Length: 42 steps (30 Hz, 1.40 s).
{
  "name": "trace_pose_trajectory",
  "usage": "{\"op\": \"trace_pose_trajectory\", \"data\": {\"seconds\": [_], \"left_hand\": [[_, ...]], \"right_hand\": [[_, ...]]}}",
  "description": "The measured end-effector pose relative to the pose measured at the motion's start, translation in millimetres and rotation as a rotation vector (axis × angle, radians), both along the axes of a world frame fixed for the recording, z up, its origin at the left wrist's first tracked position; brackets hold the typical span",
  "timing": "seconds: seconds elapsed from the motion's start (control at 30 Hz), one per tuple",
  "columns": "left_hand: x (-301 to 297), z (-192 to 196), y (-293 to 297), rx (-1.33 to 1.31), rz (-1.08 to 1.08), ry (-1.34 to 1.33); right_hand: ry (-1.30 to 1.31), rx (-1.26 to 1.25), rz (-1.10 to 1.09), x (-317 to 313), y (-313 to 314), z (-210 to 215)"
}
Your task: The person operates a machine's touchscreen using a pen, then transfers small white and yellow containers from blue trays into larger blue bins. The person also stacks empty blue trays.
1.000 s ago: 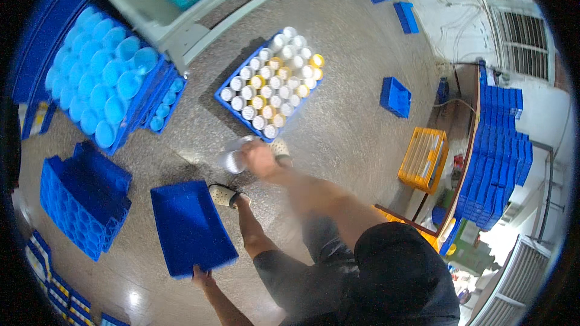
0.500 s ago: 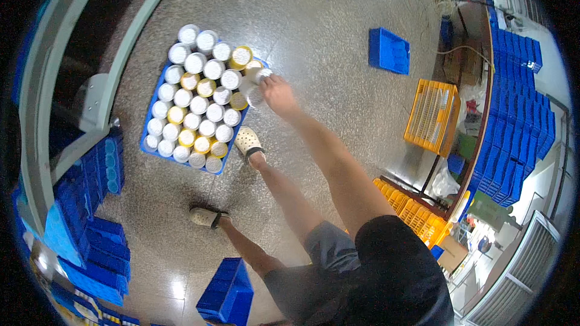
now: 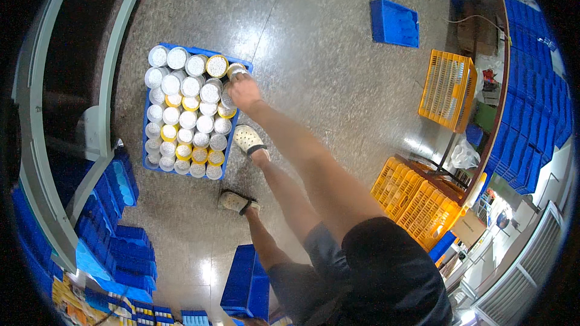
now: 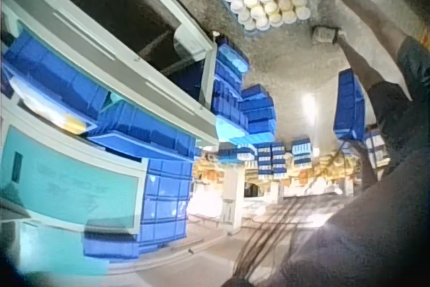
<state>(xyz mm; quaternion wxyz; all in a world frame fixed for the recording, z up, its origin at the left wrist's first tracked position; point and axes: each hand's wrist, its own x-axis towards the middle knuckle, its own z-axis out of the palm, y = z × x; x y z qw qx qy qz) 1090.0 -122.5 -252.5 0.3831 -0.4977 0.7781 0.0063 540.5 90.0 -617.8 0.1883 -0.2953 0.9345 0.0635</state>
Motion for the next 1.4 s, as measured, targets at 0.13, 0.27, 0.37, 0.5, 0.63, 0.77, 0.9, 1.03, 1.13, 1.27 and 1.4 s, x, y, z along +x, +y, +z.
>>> {"op": "trace_pose_trajectory", "data": {"seconds": [0.13, 0.27, 0.37, 0.5, 0.63, 0.77, 0.9, 1.03, 1.13, 1.27, 1.4], "left_hand": [[-2.2, 9.4, 1.9, 0.001, -0.025, -0.008], [-3.8, 17.0, 4.3, 0.009, -0.06, -0.013], [-6.0, 22.7, 6.0, 0.009, -0.08, -0.012], [-3.5, 31.2, 9.2, 0.014, -0.12, -0.016], [20.1, 41.1, 8.3, 0.015, -0.18, 0.006], [46.7, 42.8, -8.3, 0.008, -0.345, 0.111], [22.5, 41.3, -33.3, -0.055, -0.811, 0.336], [-58.4, 70.0, -16.7, 0.296, -0.462, 0.203], [-127.8, 87.2, 31.6, 0.345, -0.609, 0.4], [-187.8, 96.4, 104.3, 0.596, -0.356, 0.712], [-216.0, 113.5, 254.8, 1.223, -0.137, 0.904]], "right_hand": [[-0.126, 0.055, -0.073, -6.1, -15.0, -1.8], [-0.12, -0.042, -0.251, -7.4, -16.3, -4.7], [-0.076, -0.043, -0.163, -7.4, -13.4, -10.5], [-0.013, -0.091, -0.308, -4.4, -4.8, -14.2], [0.03, -0.135, -0.172, 0.8, 6.4, 10.2], [0.035, -0.358, -0.252, 49.3, 38.7, 73.1], [-0.422, -0.357, -0.539, 175.5, 109.2, 140.0], [-0.572, -0.257, -0.735, 332.0, 191.1, 204.9], [-0.639, -0.39, -1.029, 449.0, 237.5, 294.7], [-0.412, -0.84, -1.086, 510.2, 278.0, 419.6], [0.012, -1.038, -1.291, 524.5, 307.5, 494.2]]}}
